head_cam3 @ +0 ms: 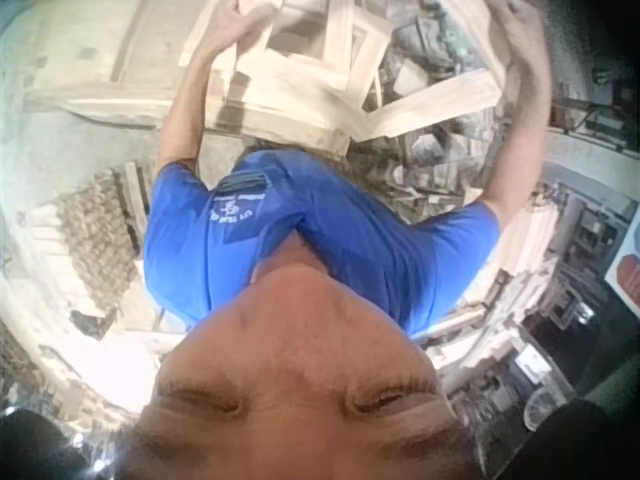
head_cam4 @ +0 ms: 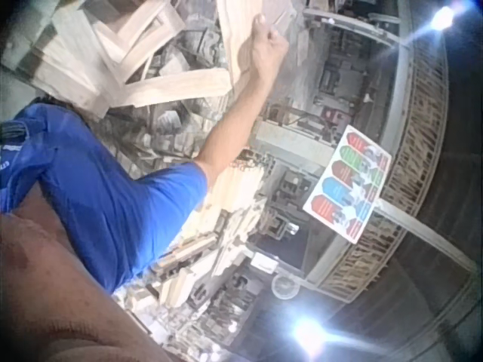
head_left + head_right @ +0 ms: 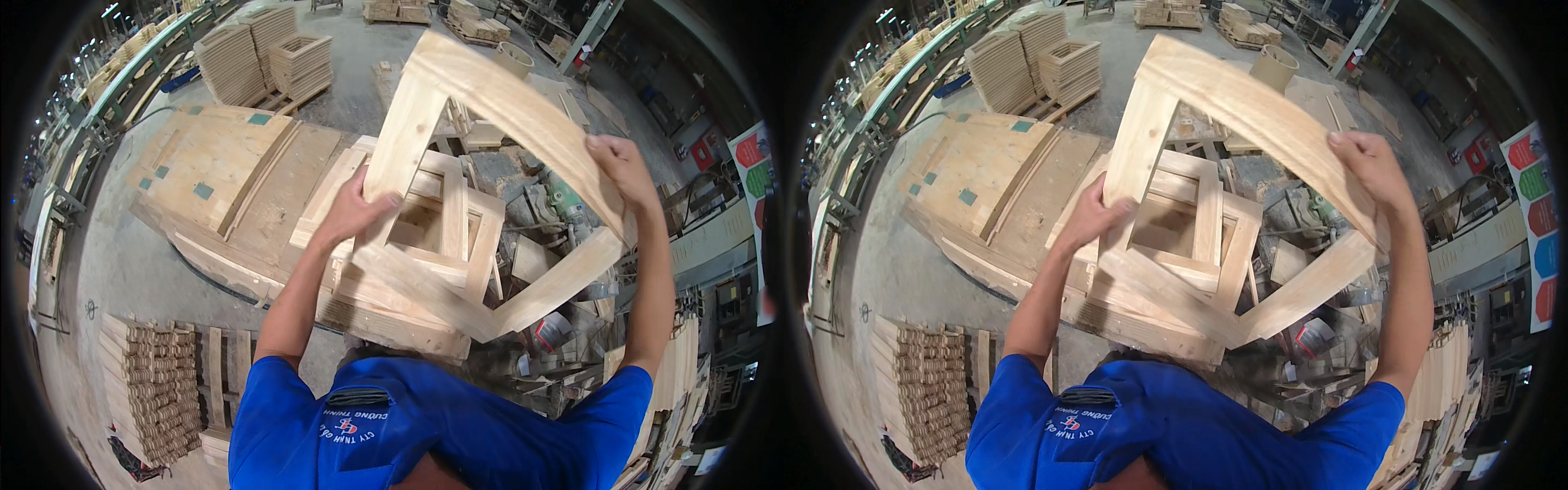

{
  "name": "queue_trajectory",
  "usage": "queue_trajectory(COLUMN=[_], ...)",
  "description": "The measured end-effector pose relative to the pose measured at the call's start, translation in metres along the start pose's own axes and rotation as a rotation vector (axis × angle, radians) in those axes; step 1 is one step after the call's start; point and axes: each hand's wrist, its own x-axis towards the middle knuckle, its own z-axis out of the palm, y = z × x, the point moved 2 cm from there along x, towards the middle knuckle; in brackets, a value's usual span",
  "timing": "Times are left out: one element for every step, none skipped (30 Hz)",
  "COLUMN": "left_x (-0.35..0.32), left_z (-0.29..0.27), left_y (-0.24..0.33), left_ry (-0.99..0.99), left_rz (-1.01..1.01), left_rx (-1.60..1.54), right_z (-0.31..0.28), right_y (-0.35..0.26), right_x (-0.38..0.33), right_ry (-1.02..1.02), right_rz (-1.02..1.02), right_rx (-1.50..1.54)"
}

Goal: The person assembles wooden frames by positioning pieces on a jig and securing them with a pneumatic nail gun. They repeatedly pick up frame components, align them, and fasten them together, then stack the completed frames on a nearby pile.

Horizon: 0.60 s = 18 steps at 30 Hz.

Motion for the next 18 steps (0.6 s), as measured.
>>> queue_trajectory(left_x=[0.002, 0.0, -0.001, -0.002, -0.005, -0.01, -0.014, -0.019, -0.024, -0.029, -0.034, -0.036, -0.03, -0.035, -0.037, -0.038, -0.034, -0.033], left_z=[0.005, 0.005, 0.005, 0.007, 0.005, 0.004, 0.002, -0.001, -0.005, -0.008, -0.012, -0.012, 0.001, -0.008, -0.011, -0.013, -0.01, -0.011], left_y=[0.007, 0.007, 0.001, -0.006, -0.018, -0.027, -0.035, -0.045, -0.053, -0.06, -0.064, -0.066, -0.066, -0.07, -0.071, -0.071, -0.07, -0.069], left_ry=[-0.043, -0.058, -0.076, -0.098, -0.054, -0.022, 0.01, 0.032, 0.052, 0.07, 0.102, 0.118, 0.085, 0.128, 0.143, 0.157, 0.154, 0.148], left_rz=[-0.001, -0.078, -0.156, -0.232, -0.242, -0.285, -0.328, -0.379, -0.43, -0.483, -0.502, -0.519, -0.532, -0.556, -0.566, -0.577, -0.579, -0.554], left_rx=[0.034, -0.07, -0.177, -0.286, -0.316, -0.422, -0.53, -0.515, -0.499, -0.486, -0.483, -0.486, -0.507, -0.434, -0.41, -0.387, -0.373, -0.366], right_z=[0.006, 0.015, 0.025, 0.033, 0.043, 0.052, 0.06, 0.07, 0.081, 0.09, 0.106, 0.122, 0.13, 0.157, 0.178, 0.195, 0.203, 0.204], right_y=[-0.003, -0.006, -0.01, -0.013, -0.019, -0.02, -0.022, -0.013, -0.002, 0.018, 0.038, 0.061, 0.106, 0.113, 0.119, 0.122, 0.127, 0.125], right_x=[0.01, 0.02, 0.027, 0.033, 0.038, 0.038, 0.031, 0.017, 0.002, -0.017, -0.04, -0.065, -0.092, -0.099, -0.113, -0.118, -0.123, -0.124], right_ry=[-0.009, -0.028, 0.022, 0.075, 0.124, 0.101, 0.235, 0.371, 0.51, 0.531, 0.622, 0.721, 0.674, 0.48, 0.346, 0.324, 0.322, 0.331], right_rz=[0.028, 0.047, -0.001, -0.045, -0.095, -0.057, -0.168, -0.272, -0.375, -0.242, -0.162, -0.072, 0.121, 0.244, 0.43, 0.466, 0.491, 0.508], right_rx=[-0.064, -0.119, -0.212, -0.307, -0.393, -0.484, -0.575, -0.669, -0.761, -0.721, -0.727, -0.747, -0.493, -0.096, 0.24, 0.514, 0.78, 0.807])
